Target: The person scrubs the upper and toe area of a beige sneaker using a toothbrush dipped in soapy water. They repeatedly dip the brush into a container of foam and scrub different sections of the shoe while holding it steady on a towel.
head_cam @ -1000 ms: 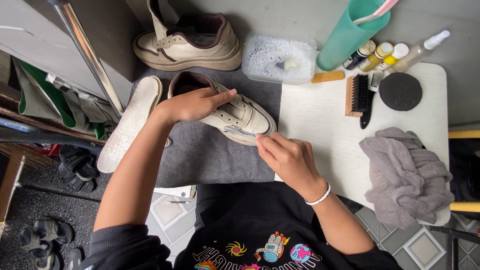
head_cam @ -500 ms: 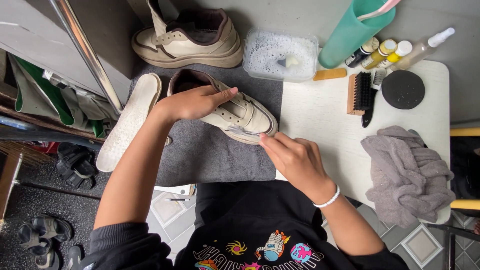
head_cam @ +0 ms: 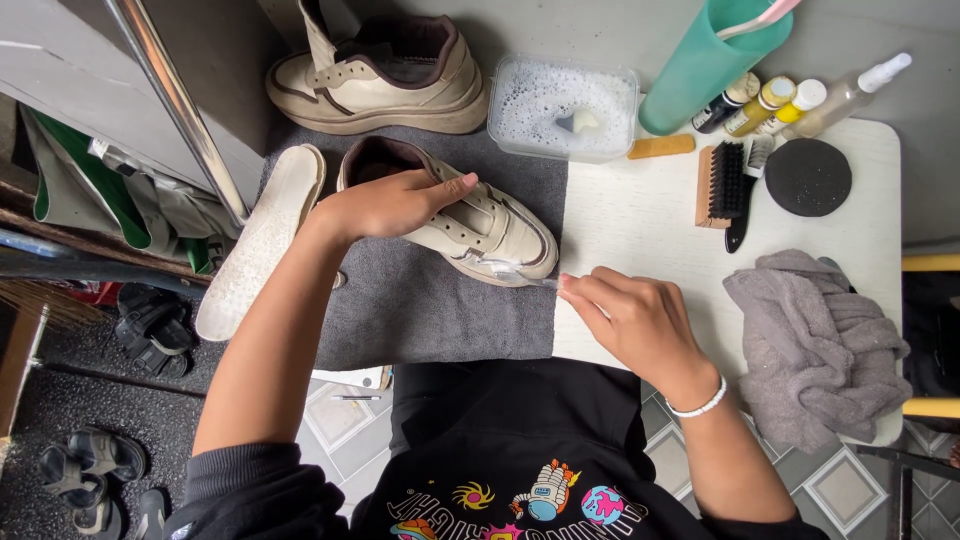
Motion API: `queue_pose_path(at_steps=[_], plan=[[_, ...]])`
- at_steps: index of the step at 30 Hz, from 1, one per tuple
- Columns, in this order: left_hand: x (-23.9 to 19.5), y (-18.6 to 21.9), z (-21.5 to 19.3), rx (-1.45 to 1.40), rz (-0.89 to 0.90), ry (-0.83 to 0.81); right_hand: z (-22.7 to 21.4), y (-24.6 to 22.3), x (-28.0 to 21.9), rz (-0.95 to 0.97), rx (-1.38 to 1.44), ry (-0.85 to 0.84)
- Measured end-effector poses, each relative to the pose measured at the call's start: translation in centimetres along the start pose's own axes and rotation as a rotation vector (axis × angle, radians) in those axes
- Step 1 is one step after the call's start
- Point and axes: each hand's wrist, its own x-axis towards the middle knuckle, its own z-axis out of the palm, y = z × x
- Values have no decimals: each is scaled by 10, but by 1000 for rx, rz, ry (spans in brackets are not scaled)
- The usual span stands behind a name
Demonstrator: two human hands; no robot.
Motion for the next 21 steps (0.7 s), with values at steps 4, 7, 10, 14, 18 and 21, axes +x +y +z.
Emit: queue_pose_path(at_steps=[4, 7, 10, 14, 18, 21], plan=[[-2, 0, 0, -17, 7, 0, 13, -7, 3, -7, -12, 0], [-1, 1, 0, 12, -4, 9, 21, -15, 11, -53, -11, 40], [-2, -3, 0, -11, -14, 2, 11, -9, 2, -22, 0, -17], [1, -4, -2, -6, -2, 7, 6, 4, -13, 8, -44, -8], [-3, 2, 2, -2, 4, 7, 24, -16, 4, -23, -5, 48], [1, -3, 1, 4, -1, 9, 29, -25, 15, -71, -19, 90]])
